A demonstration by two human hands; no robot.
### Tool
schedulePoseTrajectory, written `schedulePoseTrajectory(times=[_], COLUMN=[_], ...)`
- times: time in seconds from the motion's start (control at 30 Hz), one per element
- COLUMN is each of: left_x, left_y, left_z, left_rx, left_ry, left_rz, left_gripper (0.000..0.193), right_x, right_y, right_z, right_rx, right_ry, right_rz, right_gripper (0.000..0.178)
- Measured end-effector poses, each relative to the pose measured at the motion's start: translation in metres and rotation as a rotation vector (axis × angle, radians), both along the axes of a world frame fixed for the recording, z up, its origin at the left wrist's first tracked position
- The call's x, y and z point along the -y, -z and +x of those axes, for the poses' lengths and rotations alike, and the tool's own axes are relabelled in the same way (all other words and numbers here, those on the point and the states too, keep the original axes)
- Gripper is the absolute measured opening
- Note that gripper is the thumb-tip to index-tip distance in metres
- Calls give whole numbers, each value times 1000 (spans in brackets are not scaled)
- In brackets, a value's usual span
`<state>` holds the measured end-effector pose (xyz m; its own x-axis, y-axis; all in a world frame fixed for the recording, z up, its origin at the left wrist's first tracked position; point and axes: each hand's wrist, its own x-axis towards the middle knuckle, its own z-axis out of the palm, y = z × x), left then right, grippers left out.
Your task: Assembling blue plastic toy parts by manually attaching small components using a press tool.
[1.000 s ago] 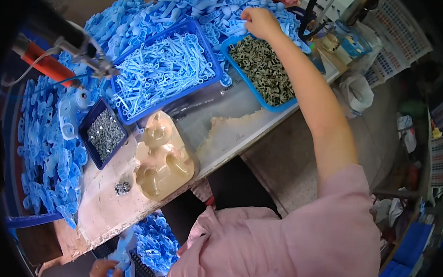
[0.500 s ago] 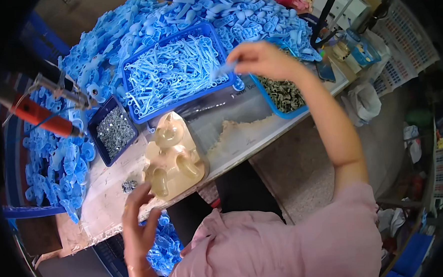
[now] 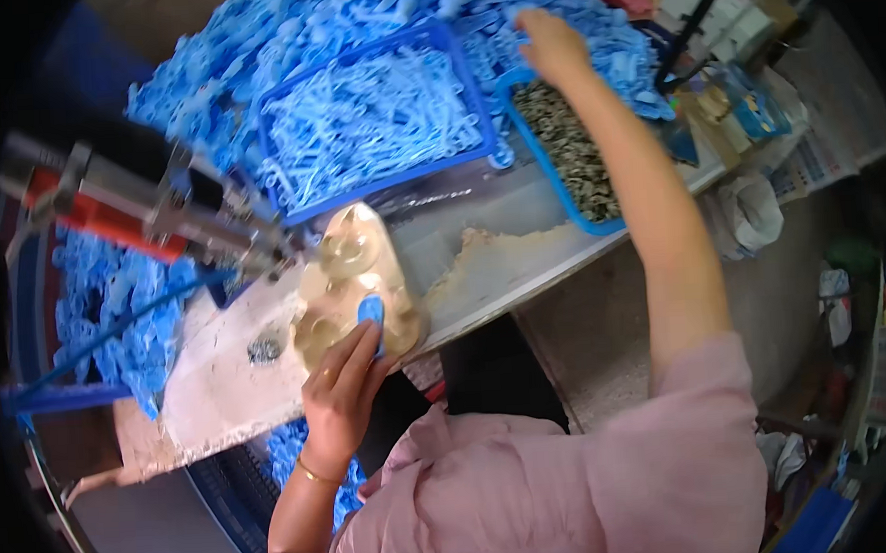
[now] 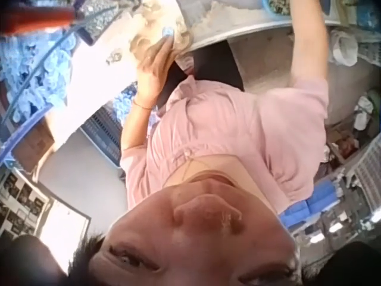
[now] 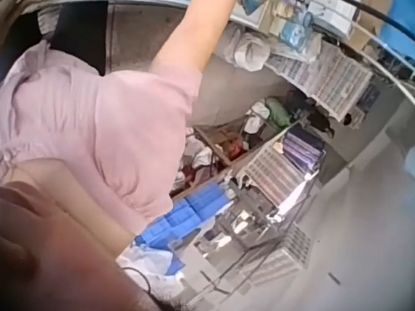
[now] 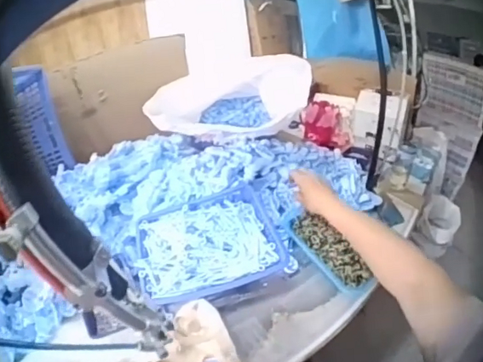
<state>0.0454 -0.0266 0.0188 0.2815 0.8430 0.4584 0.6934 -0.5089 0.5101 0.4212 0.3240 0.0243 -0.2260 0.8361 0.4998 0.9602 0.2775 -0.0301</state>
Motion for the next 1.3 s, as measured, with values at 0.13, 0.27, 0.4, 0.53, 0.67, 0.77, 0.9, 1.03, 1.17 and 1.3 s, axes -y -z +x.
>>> schedulePoseTrajectory(times=[0.13,0.27,0.4,0.53,0.67,0.77,0.9,1.03,1.17,1.3], left_x=[-3,-3,-3,12,24,27,10,-64,-149,-191], left_y=[24,39,40,36,26,12,7,11,7,-4], left_z=[-1,4,5,-13,-12,-25,-65,-126,-195,-221], left_rx=[-170,-223,-205,-154,-75,-37,-42,11,-208,-105], left_ry=[-54,-93,-89,32,94,73,-145,-482,-804,-848], left_rz=[41,81,93,193,274,289,271,325,570,262], left_gripper=[43,45,45,40,35,31,33,33,62,65], right_x=[-38,-33,-8,123,228,244,246,252,256,266], right_y=[18,12,-23,-38,-18,25,36,12,-1,3], right_z=[13,1,-12,-158,-244,-263,-268,-266,-262,-255], right_rx=[293,195,-208,-848,-632,-467,-74,-68,-183,-214], right_ry=[83,49,-30,-541,-688,-800,-842,-774,-701,-750], right_rz=[-109,156,20,-706,-1103,-801,-496,-534,-478,-512], right_gripper=[44,40,37,32,28,31,45,42,31,23])
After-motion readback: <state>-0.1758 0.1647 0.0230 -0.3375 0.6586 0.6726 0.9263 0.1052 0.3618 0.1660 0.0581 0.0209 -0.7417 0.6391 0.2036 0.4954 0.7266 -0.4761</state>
